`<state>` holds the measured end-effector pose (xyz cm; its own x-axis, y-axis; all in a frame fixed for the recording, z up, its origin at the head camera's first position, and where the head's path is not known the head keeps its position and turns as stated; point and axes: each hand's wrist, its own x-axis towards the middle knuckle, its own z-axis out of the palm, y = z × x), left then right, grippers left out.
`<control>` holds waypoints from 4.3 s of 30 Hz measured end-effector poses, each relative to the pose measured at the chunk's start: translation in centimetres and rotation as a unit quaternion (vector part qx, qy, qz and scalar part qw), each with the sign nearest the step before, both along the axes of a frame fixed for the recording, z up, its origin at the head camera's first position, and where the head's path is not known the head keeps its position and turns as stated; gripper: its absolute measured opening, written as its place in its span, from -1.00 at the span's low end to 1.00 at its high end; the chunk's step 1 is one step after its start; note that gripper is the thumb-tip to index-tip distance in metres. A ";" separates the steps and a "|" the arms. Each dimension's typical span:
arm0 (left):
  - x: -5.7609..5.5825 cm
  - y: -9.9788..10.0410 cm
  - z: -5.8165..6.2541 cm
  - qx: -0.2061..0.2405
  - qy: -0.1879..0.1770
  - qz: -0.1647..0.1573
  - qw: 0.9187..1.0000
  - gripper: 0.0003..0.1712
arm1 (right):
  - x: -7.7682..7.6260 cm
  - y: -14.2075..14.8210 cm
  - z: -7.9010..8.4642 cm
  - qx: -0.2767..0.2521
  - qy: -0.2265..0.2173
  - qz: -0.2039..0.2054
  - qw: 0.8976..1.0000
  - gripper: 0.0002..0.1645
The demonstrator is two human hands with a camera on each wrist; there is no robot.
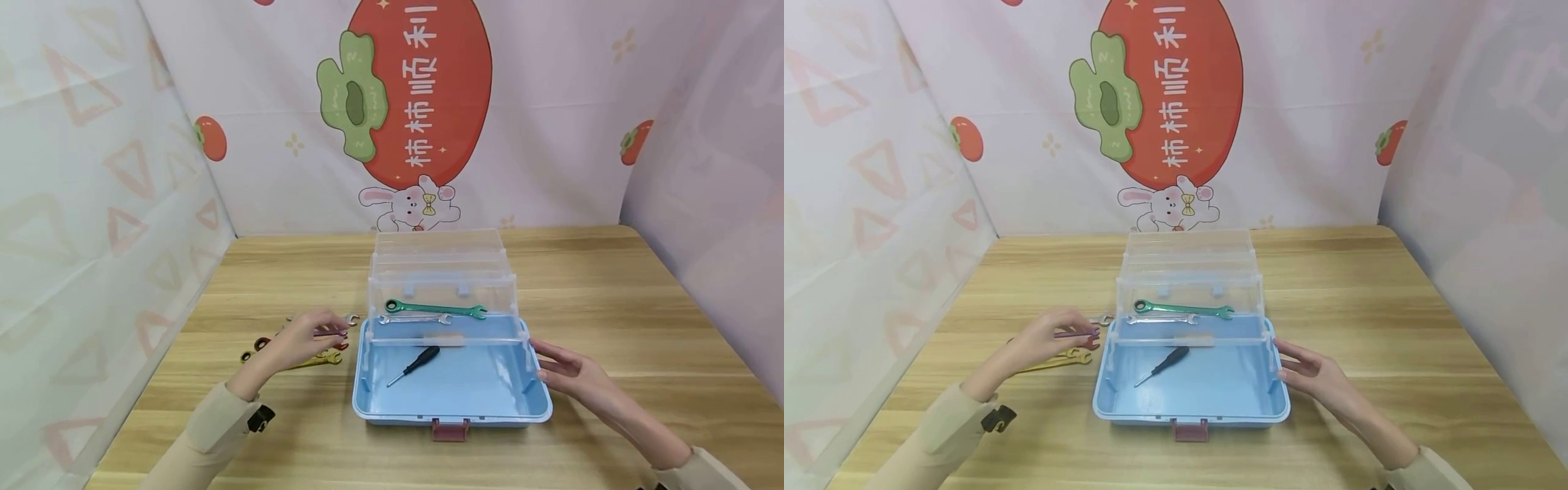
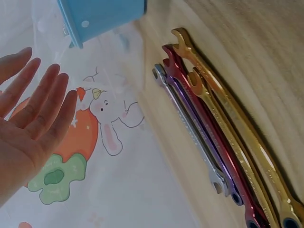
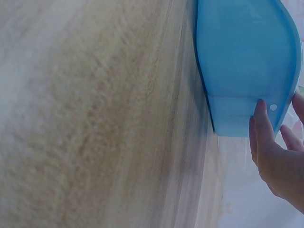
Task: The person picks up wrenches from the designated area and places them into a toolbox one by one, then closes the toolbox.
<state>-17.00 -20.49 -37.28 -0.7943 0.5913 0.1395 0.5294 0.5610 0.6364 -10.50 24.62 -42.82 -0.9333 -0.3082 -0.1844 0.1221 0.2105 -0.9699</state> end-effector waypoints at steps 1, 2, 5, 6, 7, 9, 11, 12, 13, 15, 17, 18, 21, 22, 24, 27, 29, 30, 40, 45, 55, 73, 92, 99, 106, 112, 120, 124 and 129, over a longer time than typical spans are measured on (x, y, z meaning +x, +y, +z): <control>0.1 -0.2 -0.2 -0.003 0.002 0.002 1.000 -0.80 | 0.0 0.0 0.0 0.000 0.000 0.000 1.000 -0.29; 0.2 -0.4 -0.3 -0.007 0.006 0.006 1.000 -0.80 | 0.0 0.0 0.0 0.000 0.000 0.001 1.000 -0.30; 0.4 -1.1 -0.9 -0.026 0.018 0.021 0.999 -0.79 | 0.0 -0.1 0.1 0.001 0.000 -0.001 1.000 -0.29; 0.5 -1.3 -1.0 -0.029 0.020 0.024 0.999 -0.78 | 0.0 -0.1 0.1 0.004 -0.001 -0.001 1.000 -0.29; 0.6 -1.5 -1.2 -0.035 0.021 0.029 0.999 -0.78 | 0.0 -0.1 0.1 0.006 -0.003 -0.002 1.000 -0.29; 0.8 -1.9 -1.4 -0.044 0.022 0.042 0.998 -0.78 | 0.0 -0.1 0.1 0.008 -0.005 -0.005 1.000 -0.29; 1.1 -2.2 -1.7 -0.055 0.023 0.055 0.997 -0.78 | 0.0 -0.1 0.1 0.011 -0.007 -0.007 1.000 -0.29; 1.2 -2.4 -1.7 -0.060 0.025 0.058 0.996 -0.78 | 0.0 -0.1 0.1 0.011 -0.008 -0.007 1.000 -0.29; 1.4 -2.5 -1.9 -0.067 0.024 0.065 0.995 -0.79 | 0.0 -0.1 0.1 0.010 -0.008 -0.008 1.000 -0.29; 1.6 -2.8 -2.1 -0.077 0.026 0.070 0.994 -0.79 | 0.0 -0.1 0.1 0.009 -0.008 -0.007 1.000 -0.29; 1.7 -3.1 -2.5 -0.084 0.031 0.070 0.994 -0.81 | 0.0 -0.1 0.1 0.010 -0.008 -0.008 1.000 -0.29; 1.8 -3.2 -2.6 -0.086 0.032 0.071 0.993 -0.81 | 0.0 -0.1 0.1 0.011 -0.009 -0.009 1.000 -0.29; 1.8 -3.5 -3.0 -0.100 0.040 0.076 0.991 -0.82 | 0.0 -0.1 0.0 0.017 -0.011 -0.010 1.000 -0.28; 1.8 -3.6 -3.1 -0.105 0.043 0.078 0.990 -0.82 | 0.0 -0.1 0.0 0.019 -0.012 -0.011 1.000 -0.28; 1.8 -3.9 -3.3 -0.118 0.046 0.083 0.988 -0.81 | -0.1 -0.1 0.0 0.021 -0.013 -0.013 1.000 -0.28; 1.9 -4.2 -3.5 -0.140 0.056 0.083 0.985 -0.80 | -0.1 -0.1 0.0 0.022 -0.014 -0.012 1.000 -0.28; 1.9 -4.5 -3.7 -0.148 0.066 0.077 0.984 -0.80 | -0.1 -0.1 0.0 0.020 -0.015 -0.011 1.000 -0.28; 1.9 -4.6 -3.7 -0.153 0.071 0.073 0.983 -0.80 | -0.1 -0.1 0.0 0.020 -0.015 -0.011 1.000 -0.28; 2.0 -5.3 -4.2 -0.186 0.072 0.068 0.978 -0.79 | -0.1 -0.1 -0.1 0.021 -0.011 -0.009 1.000 -0.29; 1.9 -5.4 -4.6 -0.189 0.073 0.064 0.977 -0.81 | -0.1 -0.2 0.0 0.020 -0.011 -0.012 1.000 -0.29; 1.3 -5.8 -5.5 -0.195 0.067 0.063 0.976 -0.84 | 0.0 -0.3 0.1 0.025 -0.012 -0.019 0.999 -0.27; 0.4 -5.5 -5.7 -0.196 0.010 0.086 0.977 -0.83 | 0.0 -0.3 0.1 0.025 -0.023 -0.021 0.999 -0.27; -0.4 -6.9 -5.9 -0.121 -0.045 0.017 0.992 -0.80 | -0.2 -0.4 0.0 0.017 -0.027 -0.016 0.999 -0.27; -0.5 -7.0 -6.2 -0.114 -0.052 0.020 0.992 -0.80 | -0.1 -0.3 0.0 0.015 -0.023 -0.015 1.000 -0.26; -0.3 -6.9 -5.6 -0.103 -0.051 0.022 0.993 -0.85 | 0.0 -0.3 0.1 0.014 -0.024 -0.015 1.000 -0.26; -0.3 -7.0 -4.7 -0.085 -0.045 0.034 0.995 -0.87 | 0.0 -0.3 0.1 0.016 -0.019 -0.015 1.000 -0.27; -0.2 -6.9 -3.7 -0.077 -0.035 0.030 0.996 -0.85 | -0.1 -0.3 -0.1 0.017 -0.021 -0.018 0.999 -0.26; -0.3 -6.7 -3.1 -0.064 -0.034 0.026 0.997 -0.86 | 0.0 -0.3 0.0 0.021 -0.026 -0.021 0.999 -0.25; -0.5 -6.3 -2.2 -0.042 -0.044 0.017 0.998 -0.87 | 0.1 -0.2 -0.1 0.016 -0.019 -0.016 1.000 -0.26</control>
